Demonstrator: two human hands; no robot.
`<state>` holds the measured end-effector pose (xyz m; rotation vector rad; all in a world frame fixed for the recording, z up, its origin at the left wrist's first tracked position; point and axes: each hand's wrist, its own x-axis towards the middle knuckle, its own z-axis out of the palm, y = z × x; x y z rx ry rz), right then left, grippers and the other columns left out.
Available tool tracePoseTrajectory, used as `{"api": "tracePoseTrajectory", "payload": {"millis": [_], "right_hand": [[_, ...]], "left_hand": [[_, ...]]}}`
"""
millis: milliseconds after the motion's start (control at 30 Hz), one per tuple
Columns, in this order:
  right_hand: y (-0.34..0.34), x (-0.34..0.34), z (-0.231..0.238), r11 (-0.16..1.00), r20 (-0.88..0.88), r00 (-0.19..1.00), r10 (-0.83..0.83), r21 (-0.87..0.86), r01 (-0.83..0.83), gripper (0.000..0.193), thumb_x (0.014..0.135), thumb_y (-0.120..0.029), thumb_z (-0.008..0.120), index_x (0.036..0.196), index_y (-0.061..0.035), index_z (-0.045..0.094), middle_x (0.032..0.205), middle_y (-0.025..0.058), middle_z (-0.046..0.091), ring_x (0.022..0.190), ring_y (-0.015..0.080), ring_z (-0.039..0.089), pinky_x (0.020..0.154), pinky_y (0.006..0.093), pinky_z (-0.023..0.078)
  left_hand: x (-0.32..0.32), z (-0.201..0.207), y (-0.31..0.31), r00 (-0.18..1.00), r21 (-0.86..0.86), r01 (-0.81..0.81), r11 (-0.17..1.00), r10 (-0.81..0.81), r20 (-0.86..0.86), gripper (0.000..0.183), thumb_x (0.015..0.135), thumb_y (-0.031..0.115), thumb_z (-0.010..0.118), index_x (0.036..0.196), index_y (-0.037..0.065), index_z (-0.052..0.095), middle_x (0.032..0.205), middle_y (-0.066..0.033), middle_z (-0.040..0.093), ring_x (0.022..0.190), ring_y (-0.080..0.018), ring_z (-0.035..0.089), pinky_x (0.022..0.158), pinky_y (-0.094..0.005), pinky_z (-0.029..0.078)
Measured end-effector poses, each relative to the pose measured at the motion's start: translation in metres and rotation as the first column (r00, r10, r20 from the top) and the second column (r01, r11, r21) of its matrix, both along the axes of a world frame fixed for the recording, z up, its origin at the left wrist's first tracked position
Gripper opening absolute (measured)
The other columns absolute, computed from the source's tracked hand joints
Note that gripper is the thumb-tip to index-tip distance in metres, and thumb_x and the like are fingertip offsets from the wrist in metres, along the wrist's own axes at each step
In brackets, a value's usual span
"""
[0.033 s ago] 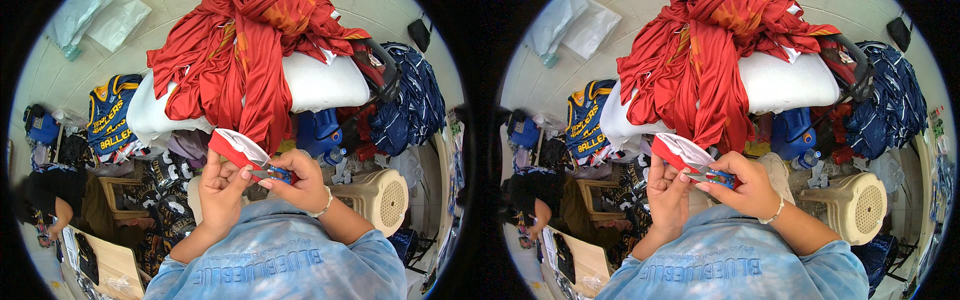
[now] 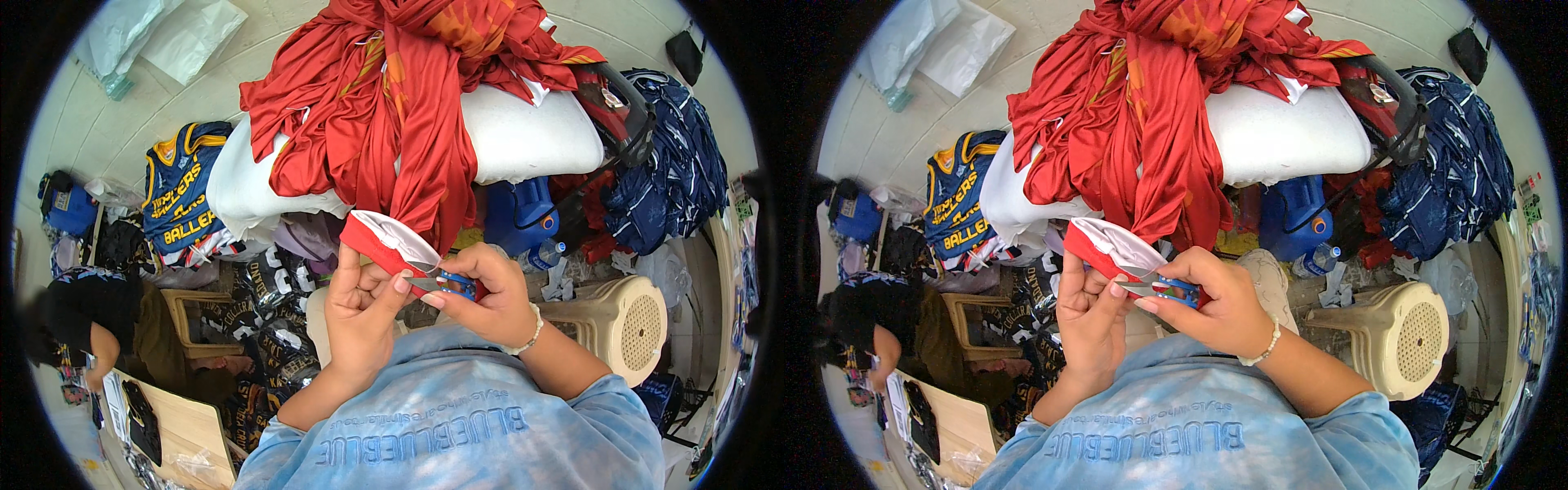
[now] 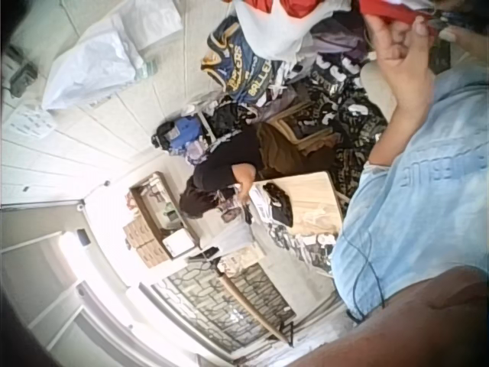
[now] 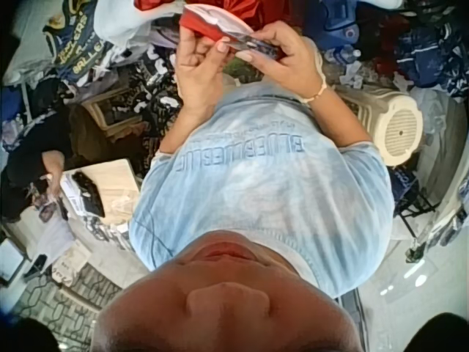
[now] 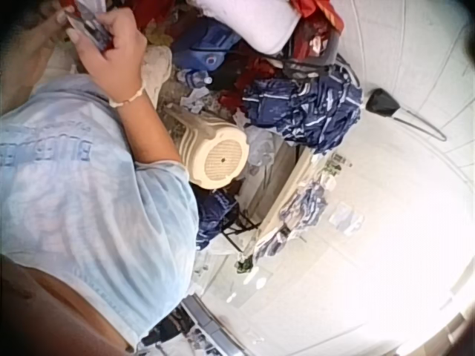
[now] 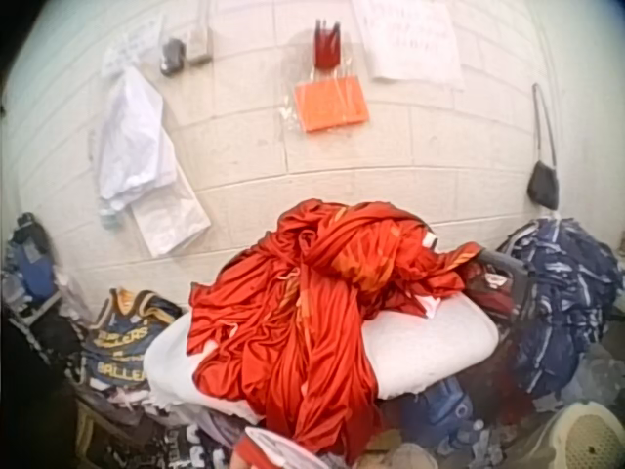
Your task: The person uses scissors to cut the edge of a red and white fabric piece. They repeatedly trim small sections along the hem while holding the fabric taut. The cut pieces fall away as the person continues cutting along the edge.
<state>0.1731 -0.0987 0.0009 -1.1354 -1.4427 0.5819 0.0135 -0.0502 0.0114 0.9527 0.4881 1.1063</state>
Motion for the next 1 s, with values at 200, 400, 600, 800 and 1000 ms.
{"api": "tracePoseTrajectory", "payload": {"millis": [200, 400, 600, 800, 1000], "right_hand": [[0.006, 0.003, 0.005, 1.000, 0.046, 0.999, -0.010, -0.002, 0.010, 0.028, 0.076, -0.015, 0.078, 0.090, -0.0021, 0.059, 0.076, 0.0038, 0.061, 0.064, 0.0071, 0.055, 0.056, 0.0226, 0.043], [0.006, 0.002, 0.009, 1.000, 0.053, 0.998, -0.024, -0.003, 0.024, 0.025, 0.077, -0.015, 0.077, 0.087, -0.0028, 0.059, 0.073, 0.0044, 0.060, 0.061, 0.0075, 0.054, 0.054, 0.0233, 0.043], [0.006, 0.003, 0.008, 0.998, 0.119, 0.991, -0.060, 0.035, 0.056, 0.025, 0.077, -0.016, 0.078, 0.087, -0.0029, 0.059, 0.071, 0.0043, 0.060, 0.060, 0.0082, 0.054, 0.053, 0.0240, 0.043], [0.005, -0.001, -0.003, 0.975, -0.309, 0.941, 0.137, -0.128, -0.184, 0.024, 0.077, -0.010, 0.075, 0.090, -0.0036, 0.056, 0.070, 0.0000, 0.057, 0.064, 0.0033, 0.050, 0.056, 0.0208, 0.041], [0.004, 0.004, -0.009, 0.949, -0.264, 0.946, 0.189, -0.197, -0.245, 0.023, 0.079, -0.002, 0.072, 0.092, -0.0048, 0.053, 0.079, -0.0029, 0.053, 0.068, 0.0021, 0.045, 0.060, 0.0188, 0.037]], "left_hand": [[0.001, -0.001, 0.006, 1.000, -0.006, -0.001, 1.000, 0.001, 0.028, 0.069, 0.089, -0.005, 0.055, 0.146, 0.005, 0.018, 0.107, -0.0105, 0.064, 0.097, -0.0166, 0.063, 0.086, -0.0327, 0.052], [0.002, 0.001, 0.004, 1.000, 0.006, -0.004, 1.000, 0.004, 0.006, 0.067, 0.089, -0.005, 0.055, 0.145, 0.003, 0.020, 0.106, -0.0111, 0.064, 0.097, -0.0159, 0.063, 0.089, -0.0314, 0.050], [0.003, 0.001, 0.004, 0.996, 0.079, -0.013, 0.997, 0.020, -0.085, 0.067, 0.089, -0.005, 0.056, 0.145, 0.000, 0.019, 0.105, -0.0117, 0.065, 0.096, -0.0144, 0.063, 0.088, -0.0260, 0.047], [0.005, -0.001, 0.004, 0.999, 0.121, -0.023, 0.992, 0.028, -0.040, 0.068, 0.087, -0.006, 0.057, 0.144, 0.001, 0.020, 0.107, -0.0110, 0.064, 0.098, -0.0145, 0.063, 0.087, -0.0262, 0.047], [-0.001, -0.002, 0.016, 0.992, -0.129, -0.094, 0.987, 0.105, 0.076, 0.057, 0.090, -0.001, 0.056, 0.141, 0.002, 0.032, 0.115, -0.0101, 0.061, 0.105, -0.0154, 0.060, 0.088, -0.0306, 0.051]]}}
